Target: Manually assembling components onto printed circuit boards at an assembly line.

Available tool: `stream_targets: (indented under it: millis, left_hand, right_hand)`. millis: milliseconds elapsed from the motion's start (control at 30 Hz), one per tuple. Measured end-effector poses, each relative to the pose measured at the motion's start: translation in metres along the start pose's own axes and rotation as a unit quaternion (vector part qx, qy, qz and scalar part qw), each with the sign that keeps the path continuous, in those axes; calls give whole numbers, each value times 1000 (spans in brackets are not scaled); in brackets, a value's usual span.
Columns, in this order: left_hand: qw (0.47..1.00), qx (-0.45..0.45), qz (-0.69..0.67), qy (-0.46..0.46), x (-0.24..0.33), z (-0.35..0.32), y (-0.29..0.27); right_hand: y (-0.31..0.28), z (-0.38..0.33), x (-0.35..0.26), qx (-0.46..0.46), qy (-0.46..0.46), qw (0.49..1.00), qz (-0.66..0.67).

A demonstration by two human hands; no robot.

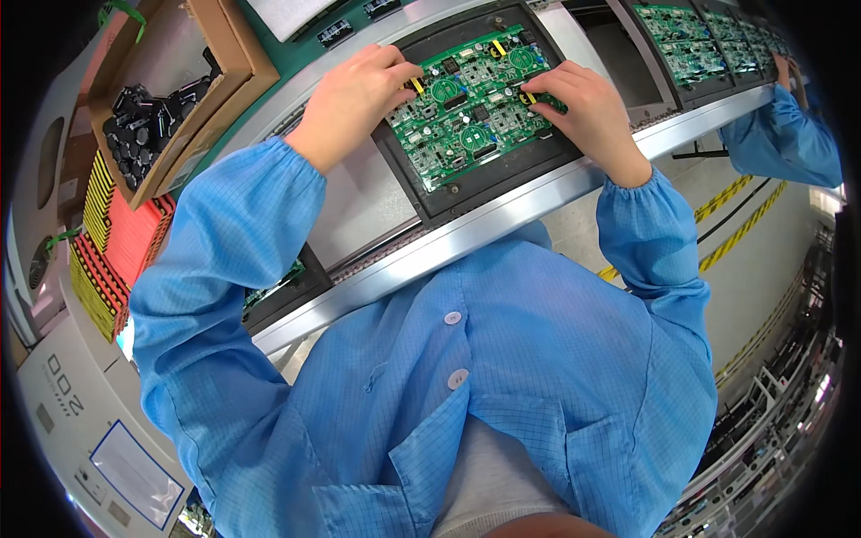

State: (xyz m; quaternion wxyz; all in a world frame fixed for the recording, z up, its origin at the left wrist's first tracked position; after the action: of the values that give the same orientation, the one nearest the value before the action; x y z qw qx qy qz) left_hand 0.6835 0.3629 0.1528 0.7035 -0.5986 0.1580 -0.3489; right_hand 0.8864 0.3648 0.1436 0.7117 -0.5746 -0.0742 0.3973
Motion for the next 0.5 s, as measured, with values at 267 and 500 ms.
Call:
stream_targets:
  millis: [267, 500]
  left_hand:
    - [944, -48, -319, -74, 31, -12, 15]
    - [947, -79, -304, -62, 42, -12, 40]
  right_hand:
    - [-16, 11, 31, 5, 57, 980, 192]
    - [-34, 21, 68, 165, 191, 945, 209]
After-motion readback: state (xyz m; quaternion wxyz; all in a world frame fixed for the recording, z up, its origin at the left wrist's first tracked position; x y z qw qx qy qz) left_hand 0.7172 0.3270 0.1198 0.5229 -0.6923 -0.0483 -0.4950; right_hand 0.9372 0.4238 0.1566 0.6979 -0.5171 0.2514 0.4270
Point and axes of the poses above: each hand's wrist, its own z-axis towards the middle knuckle, its own y-axis out of the palm, x = y × z, the point moved 10 cm from there along z, towards the middle knuckle, and after that the axes turned 7 degrees about y, right-handed, at the moved point
